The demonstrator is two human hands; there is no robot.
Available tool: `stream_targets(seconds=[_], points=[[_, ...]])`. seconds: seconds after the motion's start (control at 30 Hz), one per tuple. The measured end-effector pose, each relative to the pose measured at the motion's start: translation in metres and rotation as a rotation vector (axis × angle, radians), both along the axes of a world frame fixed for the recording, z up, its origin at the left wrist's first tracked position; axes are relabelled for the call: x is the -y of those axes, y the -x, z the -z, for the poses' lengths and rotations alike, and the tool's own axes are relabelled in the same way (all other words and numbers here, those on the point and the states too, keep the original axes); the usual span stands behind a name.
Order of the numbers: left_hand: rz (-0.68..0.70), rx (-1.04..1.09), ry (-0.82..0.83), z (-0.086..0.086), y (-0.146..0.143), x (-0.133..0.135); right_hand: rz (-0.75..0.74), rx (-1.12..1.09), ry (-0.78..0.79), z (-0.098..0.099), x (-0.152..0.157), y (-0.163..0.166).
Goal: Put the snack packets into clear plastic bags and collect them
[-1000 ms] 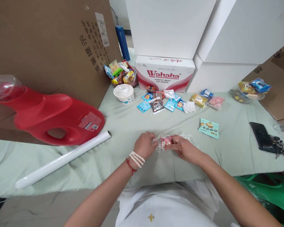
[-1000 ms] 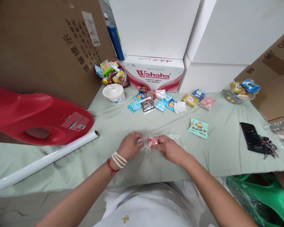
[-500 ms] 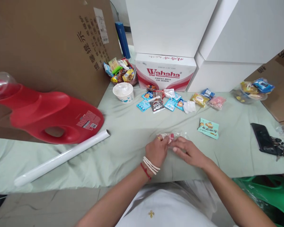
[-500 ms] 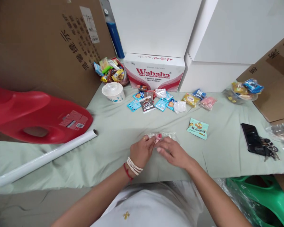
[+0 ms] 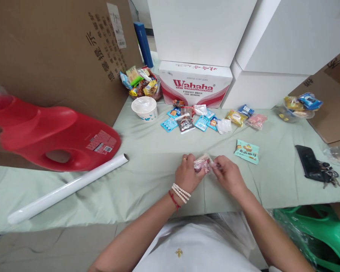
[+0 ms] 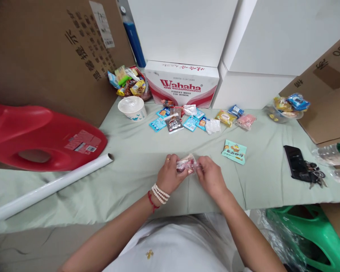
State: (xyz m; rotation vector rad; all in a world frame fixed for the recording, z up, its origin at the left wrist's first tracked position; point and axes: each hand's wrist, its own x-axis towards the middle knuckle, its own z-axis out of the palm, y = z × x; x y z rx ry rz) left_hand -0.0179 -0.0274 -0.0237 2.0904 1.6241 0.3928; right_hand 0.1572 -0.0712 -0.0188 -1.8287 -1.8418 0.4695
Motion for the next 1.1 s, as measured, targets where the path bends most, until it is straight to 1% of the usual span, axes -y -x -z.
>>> stream_targets(seconds=[0.07, 0.13, 0.17, 0.23, 0.3, 0.37, 0.43, 0.5, 0.53, 0.57, 0.6, 0.67, 0.73, 0.77, 0.83, 0.87, 0.93, 1.0, 1.03, 1.1], points=[[-0.017, 0.015, -0.060, -0.002, -0.005, 0.006, -0.071, -0.109, -0.032, -0.004, 0.006, 0.018], [-0.018, 0.044, -0.156, -0.004, -0.007, 0.013, -0.090, -0.284, -0.062, -0.003, 0.009, 0.033], [0.000, 0.079, -0.202, -0.004, -0.007, 0.016, -0.085, -0.391, -0.052, -0.001, 0.010, 0.038], [0.077, 0.196, -0.266, -0.002, -0.006, 0.021, -0.060, -0.585, 0.017, 0.005, 0.012, 0.042], [0.161, 0.346, -0.260, 0.000, -0.002, 0.024, -0.014, -0.727, 0.096, 0.010, 0.014, 0.043], [0.204, 0.506, -0.139, 0.002, 0.001, 0.023, 0.041, -0.838, 0.156, 0.015, 0.016, 0.042], [0.222, 0.670, 0.071, 0.000, 0.004, 0.021, 0.082, -0.925, 0.211, 0.018, 0.018, 0.039], [0.240, 0.802, 0.261, -0.005, 0.012, 0.020, 0.121, -0.947, 0.243, 0.017, 0.020, 0.031], [0.246, 0.839, 0.311, -0.009, 0.018, 0.019, 0.153, -0.922, 0.233, 0.014, 0.021, 0.023], [0.245, 0.850, 0.326, -0.012, 0.028, 0.019, 0.201, -0.883, 0.202, 0.010, 0.021, 0.011], [0.231, 0.834, 0.301, -0.014, 0.040, 0.020, 0.271, -0.843, 0.145, 0.005, 0.021, -0.005], [0.153, 0.740, 0.197, -0.014, 0.073, 0.023, 0.461, -0.793, -0.033, -0.006, 0.017, -0.049], [0.041, 0.642, 0.122, -0.007, 0.113, 0.028, 0.676, -0.840, -0.234, -0.016, 0.004, -0.101], [-0.029, 0.585, 0.101, -0.002, 0.134, 0.031, 0.723, -0.873, -0.256, -0.018, -0.006, -0.128], [-0.160, 0.490, 0.039, 0.010, 0.169, 0.037, 0.739, -0.921, -0.139, -0.019, -0.032, -0.175], [-0.200, 0.442, 0.029, 0.014, 0.183, 0.040, 0.737, -0.897, -0.085, -0.017, -0.047, -0.193], [-0.266, 0.372, -0.032, 0.018, 0.201, 0.045, 0.703, -0.713, 0.005, -0.013, -0.076, -0.219], [-0.282, 0.326, -0.108, 0.014, 0.203, 0.045, 0.669, -0.537, 0.015, -0.010, -0.097, -0.231], [-0.276, 0.310, -0.153, 0.010, 0.199, 0.042, 0.661, -0.480, -0.013, -0.010, -0.102, -0.234], [-0.225, 0.271, -0.241, 0.001, 0.184, 0.025, 0.657, -0.389, -0.105, -0.011, -0.100, -0.236]])
